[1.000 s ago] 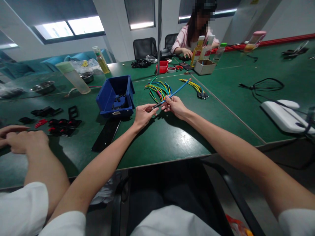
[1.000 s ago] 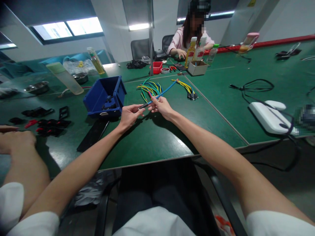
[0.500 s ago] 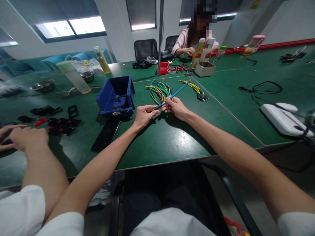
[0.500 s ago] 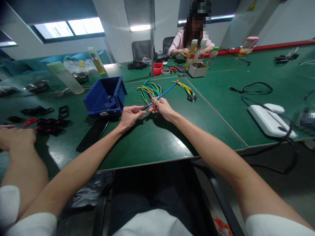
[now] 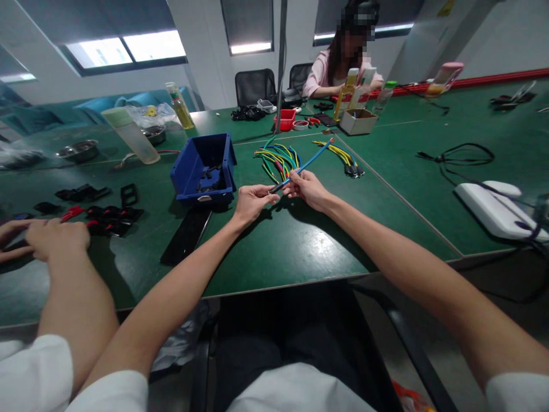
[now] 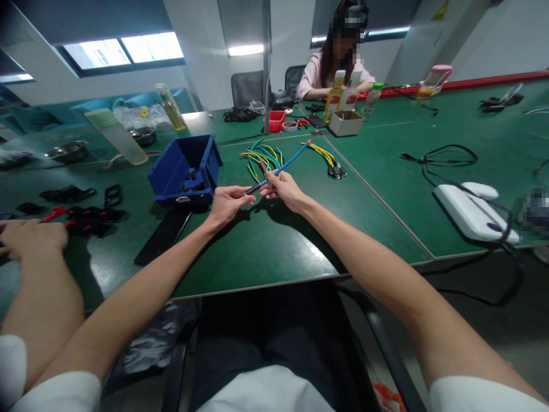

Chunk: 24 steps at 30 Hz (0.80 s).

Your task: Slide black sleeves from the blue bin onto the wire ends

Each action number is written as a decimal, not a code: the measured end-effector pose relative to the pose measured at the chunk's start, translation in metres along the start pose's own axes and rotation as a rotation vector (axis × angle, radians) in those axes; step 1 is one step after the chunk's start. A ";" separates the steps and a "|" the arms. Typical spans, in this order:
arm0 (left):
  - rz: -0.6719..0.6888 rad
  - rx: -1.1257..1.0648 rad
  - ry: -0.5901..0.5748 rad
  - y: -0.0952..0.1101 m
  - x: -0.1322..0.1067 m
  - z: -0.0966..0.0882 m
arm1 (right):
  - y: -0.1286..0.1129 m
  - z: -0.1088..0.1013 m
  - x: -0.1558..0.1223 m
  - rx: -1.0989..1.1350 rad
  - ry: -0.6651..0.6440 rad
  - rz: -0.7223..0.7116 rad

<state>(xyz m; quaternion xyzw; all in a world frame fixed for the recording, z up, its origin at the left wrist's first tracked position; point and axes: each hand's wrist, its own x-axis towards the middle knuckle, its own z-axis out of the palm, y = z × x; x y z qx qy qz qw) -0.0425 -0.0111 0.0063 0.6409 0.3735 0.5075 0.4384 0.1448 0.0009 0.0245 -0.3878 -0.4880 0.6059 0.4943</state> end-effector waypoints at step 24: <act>-0.002 0.054 -0.050 -0.003 0.002 0.002 | -0.004 0.002 -0.001 -0.027 0.093 -0.015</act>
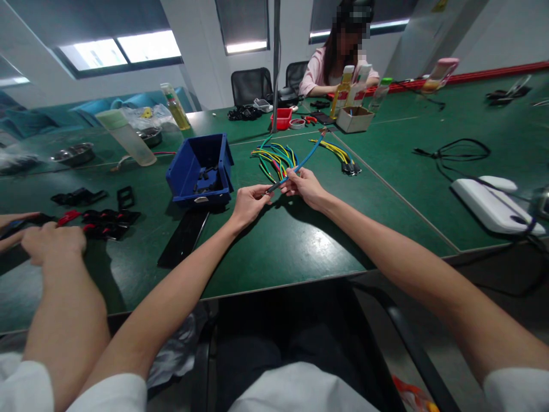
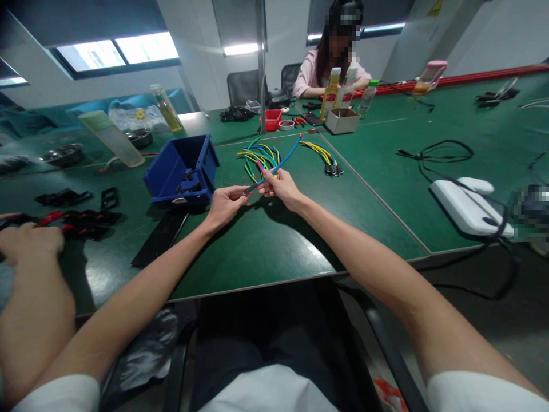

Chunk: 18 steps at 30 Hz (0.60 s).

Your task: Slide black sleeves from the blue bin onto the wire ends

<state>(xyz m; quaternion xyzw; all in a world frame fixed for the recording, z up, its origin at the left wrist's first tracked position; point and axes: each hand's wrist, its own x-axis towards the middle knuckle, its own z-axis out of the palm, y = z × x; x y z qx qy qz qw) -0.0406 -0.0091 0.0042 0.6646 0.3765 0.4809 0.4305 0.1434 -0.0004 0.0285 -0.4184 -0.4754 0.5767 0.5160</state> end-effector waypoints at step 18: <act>0.003 0.076 -0.108 0.001 -0.006 0.006 | -0.001 -0.002 0.002 -0.077 0.069 -0.109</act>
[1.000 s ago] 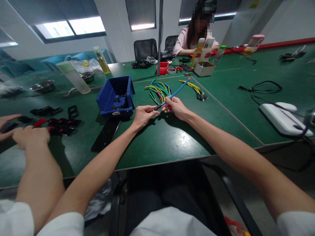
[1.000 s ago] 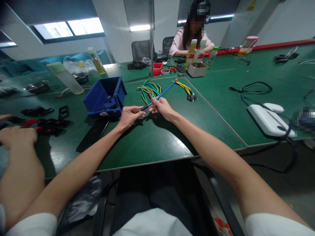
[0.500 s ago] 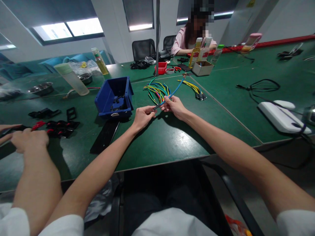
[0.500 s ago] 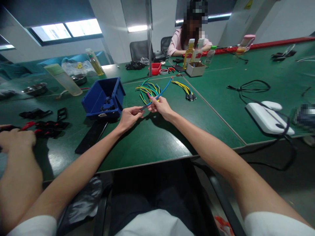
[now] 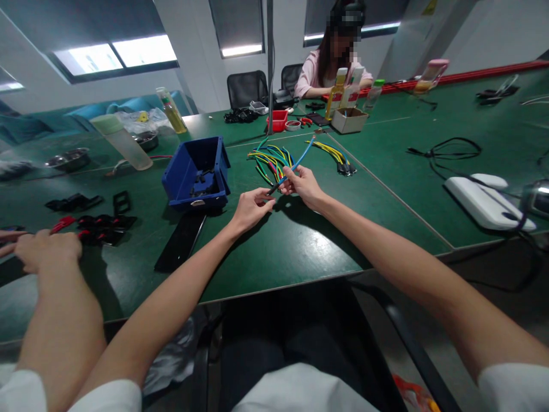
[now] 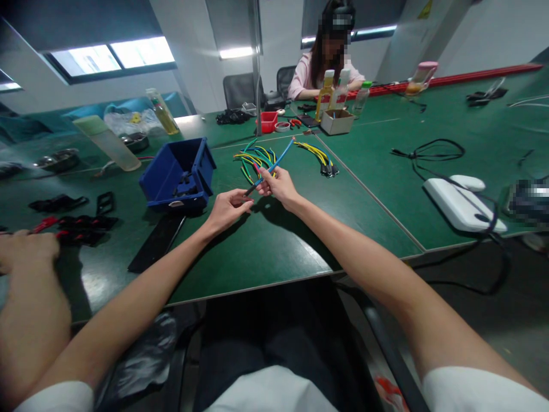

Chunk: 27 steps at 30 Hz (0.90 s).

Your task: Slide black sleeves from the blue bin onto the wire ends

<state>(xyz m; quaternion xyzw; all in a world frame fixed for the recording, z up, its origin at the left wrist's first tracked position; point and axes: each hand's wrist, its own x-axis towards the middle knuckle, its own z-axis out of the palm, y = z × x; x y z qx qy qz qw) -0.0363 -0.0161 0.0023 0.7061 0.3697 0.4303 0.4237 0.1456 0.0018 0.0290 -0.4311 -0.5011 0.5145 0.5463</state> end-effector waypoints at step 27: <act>-0.177 -0.120 -0.169 0.012 0.002 -0.001 | 0.012 -0.001 0.004 -0.013 -0.029 -0.055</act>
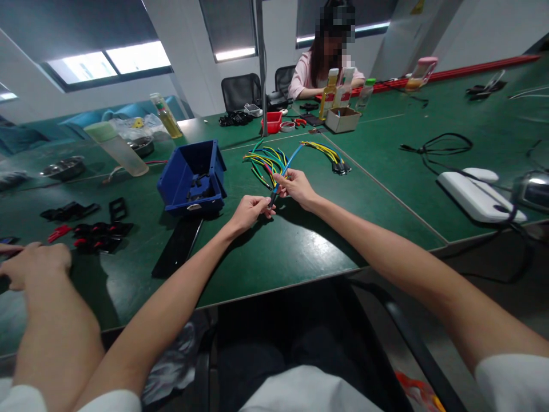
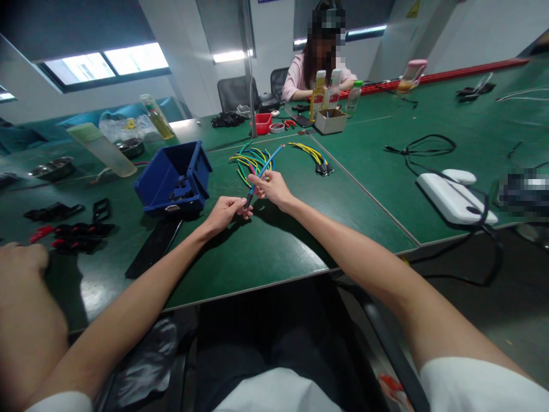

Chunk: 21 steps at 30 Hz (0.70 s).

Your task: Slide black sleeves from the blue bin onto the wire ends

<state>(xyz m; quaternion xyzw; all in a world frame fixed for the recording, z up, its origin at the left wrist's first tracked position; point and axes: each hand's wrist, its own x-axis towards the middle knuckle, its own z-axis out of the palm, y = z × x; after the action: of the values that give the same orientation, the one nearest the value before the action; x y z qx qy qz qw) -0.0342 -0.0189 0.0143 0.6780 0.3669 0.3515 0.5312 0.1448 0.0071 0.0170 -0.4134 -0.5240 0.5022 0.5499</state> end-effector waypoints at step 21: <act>0.009 0.017 0.012 -0.004 0.001 0.001 | -0.004 0.001 -0.005 -0.019 -0.097 -0.012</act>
<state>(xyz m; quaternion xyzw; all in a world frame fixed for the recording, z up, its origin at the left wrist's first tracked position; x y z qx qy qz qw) -0.0335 -0.0173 0.0102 0.6819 0.3701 0.3548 0.5216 0.1443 0.0019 0.0206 -0.3905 -0.5571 0.5133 0.5231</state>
